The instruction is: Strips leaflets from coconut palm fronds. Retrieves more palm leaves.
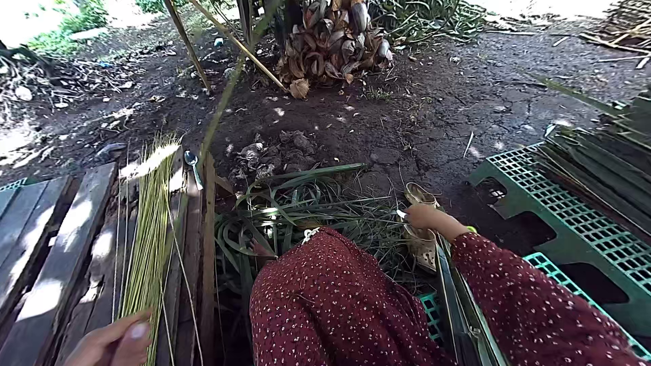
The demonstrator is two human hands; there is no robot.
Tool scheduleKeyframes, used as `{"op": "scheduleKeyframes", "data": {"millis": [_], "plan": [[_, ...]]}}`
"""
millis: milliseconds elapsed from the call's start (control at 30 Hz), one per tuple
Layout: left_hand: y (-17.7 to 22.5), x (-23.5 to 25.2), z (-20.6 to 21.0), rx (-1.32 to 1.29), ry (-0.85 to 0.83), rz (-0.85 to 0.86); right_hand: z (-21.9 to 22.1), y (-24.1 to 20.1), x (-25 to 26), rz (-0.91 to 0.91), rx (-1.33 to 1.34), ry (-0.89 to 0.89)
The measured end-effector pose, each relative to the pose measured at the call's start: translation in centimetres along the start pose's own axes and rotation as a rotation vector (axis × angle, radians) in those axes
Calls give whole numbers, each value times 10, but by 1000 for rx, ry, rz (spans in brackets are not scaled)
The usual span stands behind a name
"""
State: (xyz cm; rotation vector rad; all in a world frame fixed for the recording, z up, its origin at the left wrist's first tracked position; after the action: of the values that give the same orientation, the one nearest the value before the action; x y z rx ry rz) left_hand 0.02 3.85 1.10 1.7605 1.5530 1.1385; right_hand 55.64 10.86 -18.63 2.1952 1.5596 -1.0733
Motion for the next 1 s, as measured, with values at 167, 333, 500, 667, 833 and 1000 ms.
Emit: {"op": "scheduleKeyframes", "data": {"millis": [167, 333, 500, 667, 833, 1000], "plan": [[42, 14, 98, 52, -47, 206, 12, -138, -111, -896, 881, -150], [64, 13, 149, 46, -133, 287, 29, -207, -170, -1204, 1241, -337], [41, 3, 126, 39, -169, 227, 2, -182, -160, -1152, 1459, 71], [28, -7, 108, 37, -149, 163, -23, -163, -158, -1074, 1601, 276], [48, -9, 124, -61, -133, 169, 14, -200, -180, -1206, 1219, -111], [65, -13, 138, -132, -104, 211, 41, -223, -195, -1305, 1002, -141]]}}
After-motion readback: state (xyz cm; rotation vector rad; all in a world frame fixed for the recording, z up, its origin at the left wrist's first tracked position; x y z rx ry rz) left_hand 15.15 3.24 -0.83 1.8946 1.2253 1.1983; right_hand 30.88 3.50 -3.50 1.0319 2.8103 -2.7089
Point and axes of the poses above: each hand's wrist, its own x-axis towards the middle knuckle, its own z-axis out of the palm, y = z × x, the point moved 4 cm from there along x, towards the middle knuckle, and after that the axes turned 2 degrees about -z, right-handed, at the moved point
